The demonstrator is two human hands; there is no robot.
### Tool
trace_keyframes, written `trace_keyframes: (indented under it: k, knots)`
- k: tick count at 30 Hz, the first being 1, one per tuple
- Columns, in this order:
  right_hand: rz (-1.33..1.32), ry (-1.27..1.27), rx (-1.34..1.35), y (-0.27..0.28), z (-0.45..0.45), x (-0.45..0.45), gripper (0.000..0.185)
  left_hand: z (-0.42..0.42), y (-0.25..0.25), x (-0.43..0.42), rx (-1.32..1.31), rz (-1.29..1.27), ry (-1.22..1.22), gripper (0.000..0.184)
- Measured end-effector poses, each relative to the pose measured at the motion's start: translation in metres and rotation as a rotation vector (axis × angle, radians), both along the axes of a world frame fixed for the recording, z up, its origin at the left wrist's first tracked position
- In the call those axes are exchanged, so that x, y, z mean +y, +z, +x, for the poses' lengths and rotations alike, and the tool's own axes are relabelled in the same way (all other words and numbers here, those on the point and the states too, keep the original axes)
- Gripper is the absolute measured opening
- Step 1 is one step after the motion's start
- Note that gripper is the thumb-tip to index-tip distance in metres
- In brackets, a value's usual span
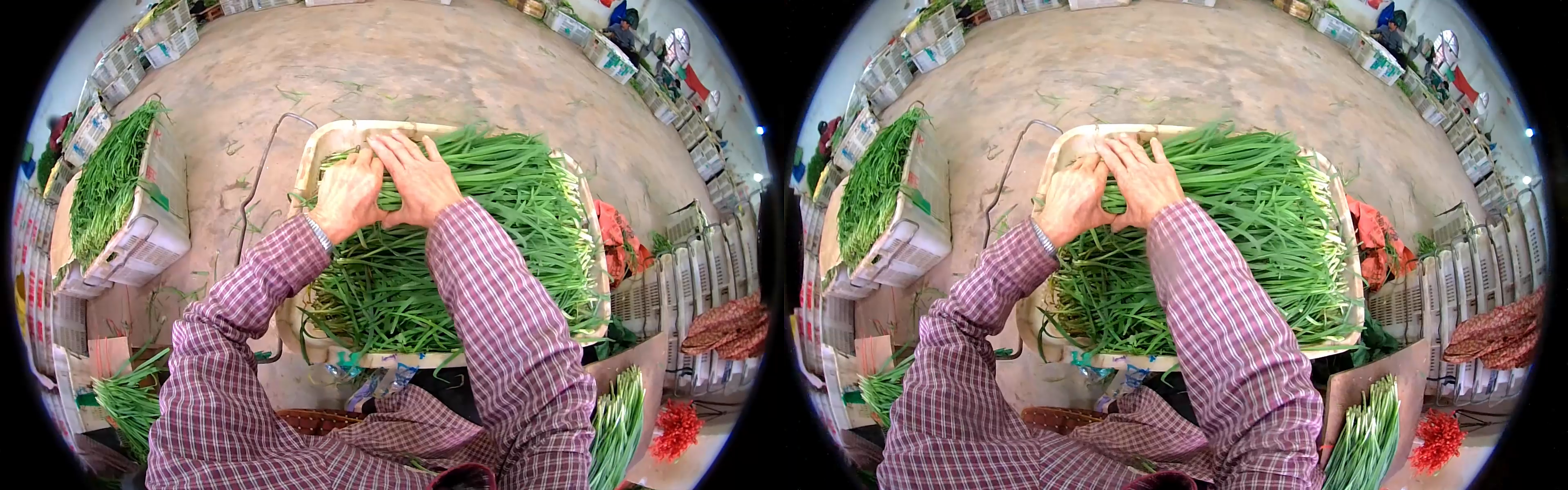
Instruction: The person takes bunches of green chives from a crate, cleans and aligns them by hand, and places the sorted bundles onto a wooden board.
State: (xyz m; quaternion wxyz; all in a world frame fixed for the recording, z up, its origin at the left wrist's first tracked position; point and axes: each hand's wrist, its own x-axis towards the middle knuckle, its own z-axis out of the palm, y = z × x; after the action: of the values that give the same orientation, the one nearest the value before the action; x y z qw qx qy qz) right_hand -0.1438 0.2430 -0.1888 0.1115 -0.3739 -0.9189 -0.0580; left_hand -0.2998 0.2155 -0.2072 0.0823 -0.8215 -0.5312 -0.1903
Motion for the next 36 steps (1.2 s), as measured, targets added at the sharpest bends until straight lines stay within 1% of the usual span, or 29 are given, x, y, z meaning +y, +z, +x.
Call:
trace_keyframes:
  k: [1, 2, 3, 4, 5, 6, 7, 8, 9, 10, 11, 12, 13, 15, 16, 18, 19, 20, 21, 22, 24, 26, 27, 29, 30, 32, 33, 35, 36]
  knots:
    - [-0.005, 0.002, 0.005, -0.002, -0.001, 0.004, 0.12, -0.002, 0.002, -0.002, 0.047, 0.003, 0.006, 0.072]
    - [-0.157, 0.008, 0.036, -0.003, 0.0, 0.007, 0.116, -0.006, 0.006, -0.004, 0.049, -0.002, 0.008, 0.072]
    - [-0.305, 0.01, 0.064, -0.002, 0.003, 0.009, 0.113, -0.011, 0.013, -0.006, -0.025, -0.087, -0.065, 0.078]
    - [-0.308, 0.006, 0.063, -0.004, 0.008, 0.01, 0.113, -0.015, 0.021, -0.009, -0.099, -0.175, -0.14, 0.085]
    - [-0.294, 0.024, 0.11, -0.005, 0.012, 0.012, 0.109, -0.021, 0.032, -0.015, -0.251, -0.291, -0.226, 0.088]
    - [-0.279, 0.045, 0.158, -0.006, 0.016, 0.013, 0.104, -0.028, 0.03, -0.015, -0.249, -0.293, -0.225, 0.088]
    - [-0.266, 0.025, 0.249, -0.006, 0.022, 0.013, 0.094, -0.035, 0.027, -0.016, -0.613, -0.321, -0.26, 0.088]
    - [-0.266, 0.02, 0.249, -0.006, 0.03, 0.012, 0.094, -0.043, 0.025, -0.016, -0.98, -0.344, -0.295, 0.088]
    - [-0.202, 0.036, 0.411, -0.003, 0.038, 0.01, 0.091, -0.056, 0.024, -0.013, -1.171, -0.458, -0.309, 0.085]
    - [-0.131, 0.053, 0.57, -0.001, 0.046, 0.008, 0.087, -0.069, 0.019, -0.01, -1.336, -0.567, -0.301, 0.093]
    - [-0.156, 0.071, 0.641, 0.002, 0.054, 0.007, 0.082, -0.078, 0.012, -0.008, -1.257, -0.549, -0.335, 0.1]
    - [-0.144, 0.06, 0.639, 0.005, 0.06, 0.005, 0.082, -0.078, 0.009, -0.007, -1.174, -0.531, -0.37, 0.107]
    - [-0.15, 0.075, 0.676, 0.007, 0.066, 0.003, 0.08, -0.072, 0.003, -0.004, -1.169, -0.534, -0.384, 0.107]
    - [-0.155, 0.085, 0.747, 0.008, 0.072, -0.002, 0.074, -0.053, -0.007, 0.001, -0.656, -0.265, -0.406, 0.118]
    - [-0.149, 0.075, 0.748, 0.008, 0.073, -0.004, 0.074, -0.039, -0.01, 0.004, -0.654, -0.266, -0.417, 0.118]
    - [-0.172, 0.129, 0.754, 0.01, 0.073, -0.007, 0.072, -0.009, -0.013, 0.011, -0.58, -0.133, -0.505, 0.12]
    - [-0.17, 0.091, 0.721, 0.012, 0.074, -0.009, 0.072, 0.007, -0.014, 0.017, -0.548, -0.114, -0.526, 0.117]
    - [-0.161, 0.072, 0.709, 0.011, 0.075, -0.011, 0.075, 0.017, -0.018, 0.021, -0.522, -0.11, -0.538, 0.115]
    - [-0.079, 0.081, 0.701, 0.011, 0.078, -0.014, 0.08, 0.027, -0.024, 0.024, -0.496, -0.119, -0.552, 0.112]
    - [0.041, 0.056, 0.649, 0.013, 0.084, -0.02, 0.09, 0.036, -0.03, 0.028, -0.482, -0.136, -0.562, 0.109]
    - [0.129, -0.059, 0.585, 0.029, 0.091, -0.039, 0.107, 0.043, -0.047, 0.037, -0.481, -0.149, -0.541, 0.104]
    - [0.189, 0.023, 0.598, 0.023, 0.095, -0.045, 0.109, 0.045, -0.064, 0.045, -0.48, -0.162, -0.502, 0.099]
    - [0.18, 0.018, 0.54, 0.023, 0.093, -0.049, 0.109, 0.043, -0.073, 0.048, -0.477, -0.167, -0.475, 0.097]
    - [0.246, 0.023, 0.672, 0.016, 0.096, -0.05, 0.093, 0.043, -0.081, 0.056, -0.462, -0.176, -0.441, 0.091]
    - [0.257, -0.021, 0.666, 0.012, 0.097, -0.05, 0.093, 0.041, -0.084, 0.058, -0.449, -0.177, -0.431, 0.089]
    - [0.272, 0.123, 0.836, 0.011, 0.104, -0.048, 0.064, 0.049, -0.086, 0.066, -0.424, -0.192, -0.428, 0.084]
    - [0.284, 0.101, 0.83, 0.011, 0.105, -0.047, 0.064, 0.054, -0.086, 0.072, -0.403, -0.204, -0.431, 0.081]
    - [0.336, 0.092, 1.042, 0.016, 0.106, -0.05, 0.043, 0.063, -0.083, 0.081, -0.367, -0.224, -0.445, 0.076]
    - [0.348, 0.083, 1.034, 0.02, 0.106, -0.051, 0.043, 0.068, -0.084, 0.088, -0.348, -0.24, -0.457, 0.074]
